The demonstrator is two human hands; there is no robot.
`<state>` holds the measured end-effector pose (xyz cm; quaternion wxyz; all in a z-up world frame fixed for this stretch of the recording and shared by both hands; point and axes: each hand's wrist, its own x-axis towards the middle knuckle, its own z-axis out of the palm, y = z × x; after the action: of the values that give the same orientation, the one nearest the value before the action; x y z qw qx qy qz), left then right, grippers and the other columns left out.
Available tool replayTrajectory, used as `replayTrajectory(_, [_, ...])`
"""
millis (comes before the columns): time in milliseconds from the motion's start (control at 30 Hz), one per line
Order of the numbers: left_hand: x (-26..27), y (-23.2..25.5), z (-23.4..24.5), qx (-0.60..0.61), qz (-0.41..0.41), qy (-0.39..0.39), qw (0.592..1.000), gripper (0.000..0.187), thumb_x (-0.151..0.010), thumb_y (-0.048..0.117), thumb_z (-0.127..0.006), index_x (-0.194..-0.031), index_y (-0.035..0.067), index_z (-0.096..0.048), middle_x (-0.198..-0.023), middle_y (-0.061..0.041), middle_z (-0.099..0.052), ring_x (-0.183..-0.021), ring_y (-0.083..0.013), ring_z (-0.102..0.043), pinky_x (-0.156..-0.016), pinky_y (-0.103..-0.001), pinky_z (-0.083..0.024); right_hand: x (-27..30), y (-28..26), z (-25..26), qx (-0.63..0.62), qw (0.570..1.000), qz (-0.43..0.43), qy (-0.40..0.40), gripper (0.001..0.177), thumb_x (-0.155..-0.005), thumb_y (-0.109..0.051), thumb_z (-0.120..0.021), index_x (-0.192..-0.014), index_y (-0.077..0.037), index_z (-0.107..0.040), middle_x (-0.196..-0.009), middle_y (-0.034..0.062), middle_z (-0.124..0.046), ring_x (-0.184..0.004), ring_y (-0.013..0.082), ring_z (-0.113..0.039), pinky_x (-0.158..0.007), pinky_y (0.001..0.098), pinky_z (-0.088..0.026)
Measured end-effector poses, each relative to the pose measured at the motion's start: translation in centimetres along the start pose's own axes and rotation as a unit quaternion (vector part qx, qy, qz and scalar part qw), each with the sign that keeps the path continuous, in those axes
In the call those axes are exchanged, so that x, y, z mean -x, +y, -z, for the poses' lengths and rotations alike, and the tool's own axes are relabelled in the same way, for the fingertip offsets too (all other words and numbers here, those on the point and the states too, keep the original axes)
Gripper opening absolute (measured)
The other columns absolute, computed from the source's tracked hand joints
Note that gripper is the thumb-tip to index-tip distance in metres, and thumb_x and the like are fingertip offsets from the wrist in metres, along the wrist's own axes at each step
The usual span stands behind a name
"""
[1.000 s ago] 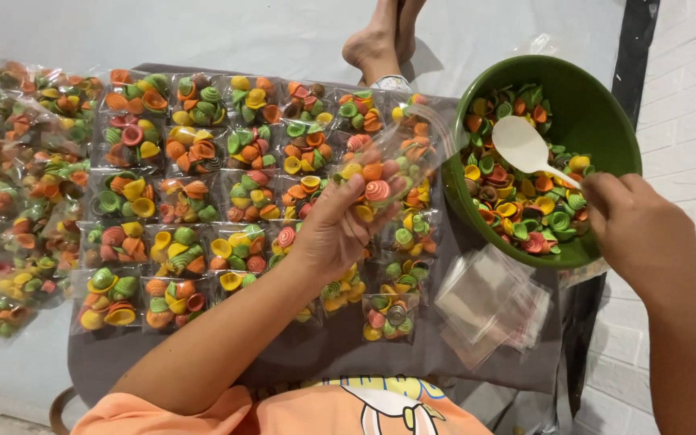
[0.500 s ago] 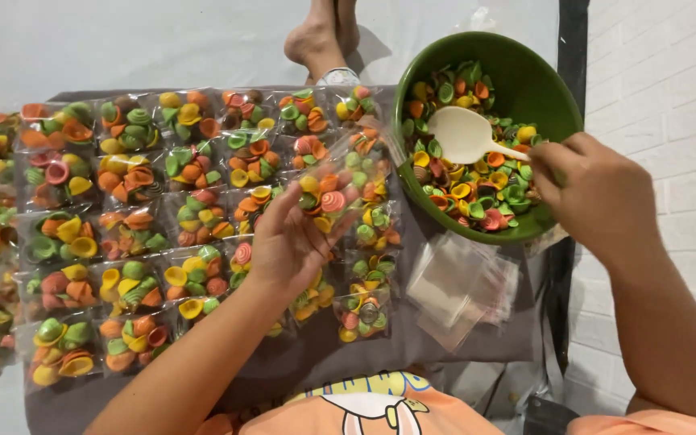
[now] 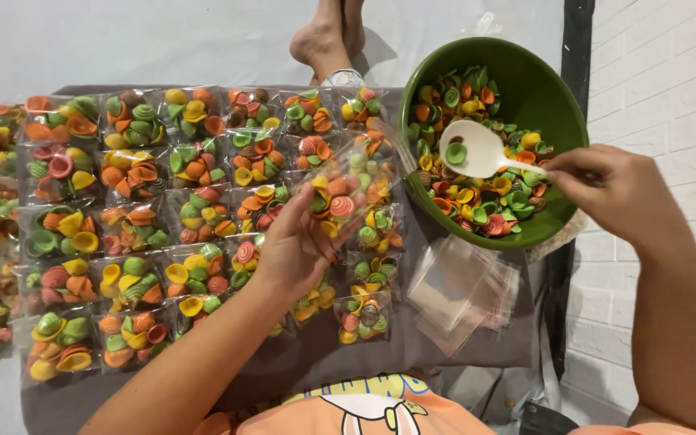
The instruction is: Manually filling small plastic bags with colorful snacks using a spoon and organizing them on a mat.
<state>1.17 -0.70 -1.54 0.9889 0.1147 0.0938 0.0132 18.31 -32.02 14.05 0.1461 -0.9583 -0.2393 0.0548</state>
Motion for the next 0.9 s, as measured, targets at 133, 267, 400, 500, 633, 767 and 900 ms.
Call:
replayTrajectory(133, [0.0,-0.6,0.6,-0.014,0.016,0.032,0.999,0.043,-0.102,0.025,-0.053,-0.139,0.001,-0.053,-0.131,-0.013,-0.066,-0.117,-0.0258,-0.067,-0.103,-0.040,-0.056,0.7,0.3,1.9,0.094,0.994,0.049,0.021,0.016,-0.097,-0.005,-0.078,-0.110,0.003,-0.080,-0.091,0.0155,-0.074,-0.055,0.0191,-0.053,-0.049,0.0304,-0.039])
replayTrajectory(267, [0.2,-0.7,0.2,-0.018,0.015,0.014,1.000,0.037,-0.106,0.022,-0.049,-0.134,-0.001,-0.055,-0.132,-0.016,-0.067,-0.123,-0.0295,-0.066,-0.102,-0.038,-0.056,1.3,-1.2,3.7,0.077,0.992,0.086,0.041,0.010,-0.100,0.006,-0.076,-0.109,0.008,-0.079,-0.084,0.0168,-0.070,-0.049,0.0163,-0.042,-0.043,0.0254,-0.028])
replayTrajectory(400, [0.0,-1.2,0.6,-0.040,0.019,0.009,0.999,0.044,-0.104,0.025,-0.050,-0.141,0.003,-0.053,-0.134,-0.013,-0.066,-0.120,-0.0239,-0.066,-0.098,-0.036,-0.057,1.4,-4.8,4.8,0.050,0.992,0.112,0.033,0.013,-0.098,0.013,-0.073,-0.112,0.013,-0.076,-0.083,0.0192,-0.066,-0.050,0.0169,-0.041,-0.044,0.0269,-0.028])
replayTrajectory(500, [0.1,-1.3,0.5,-0.041,0.021,0.043,0.998,0.041,-0.102,0.024,-0.055,-0.137,0.003,-0.055,-0.126,-0.011,-0.069,-0.109,-0.0211,-0.069,-0.096,-0.037,-0.059,2.0,-8.1,4.6,0.171,0.971,0.159,0.052,0.013,-0.102,0.005,-0.079,-0.115,0.006,-0.080,-0.096,0.0196,-0.072,-0.058,0.0195,-0.058,-0.049,0.0285,-0.046])
replayTrajectory(633, [0.0,-1.2,0.6,-0.042,0.012,0.003,0.999,0.043,-0.105,0.025,-0.051,-0.142,0.003,-0.053,-0.133,-0.015,-0.066,-0.114,-0.0235,-0.068,-0.094,-0.034,-0.059,3.6,-11.6,3.9,0.354,0.900,0.238,0.094,0.014,-0.104,-0.007,-0.083,-0.118,-0.009,-0.083,-0.097,0.0078,-0.074,-0.058,0.0136,-0.060,-0.050,0.0255,-0.045])
replayTrajectory(767, [-0.1,-1.3,1.2,-0.021,0.006,0.024,0.999,0.041,-0.104,0.023,-0.053,-0.140,0.004,-0.054,-0.121,-0.009,-0.070,-0.102,-0.0180,-0.072,-0.089,-0.033,-0.060,4.5,-11.7,3.5,0.404,0.874,0.235,0.137,0.020,-0.104,-0.011,-0.087,-0.124,-0.014,-0.085,-0.104,0.0062,-0.076,-0.075,0.0168,-0.068,-0.064,0.0290,-0.053])
replayTrajectory(900, [0.0,-0.9,1.0,0.001,0.027,0.036,0.999,0.047,-0.101,0.028,-0.054,-0.143,0.008,-0.053,-0.131,-0.010,-0.066,-0.116,-0.0229,-0.067,-0.103,-0.039,-0.054,4.4,-8.8,3.8,0.372,0.892,0.217,0.136,0.015,-0.112,-0.002,-0.088,-0.127,-0.004,-0.086,-0.104,0.0142,-0.076,-0.066,0.0143,-0.060,-0.058,0.0266,-0.050])
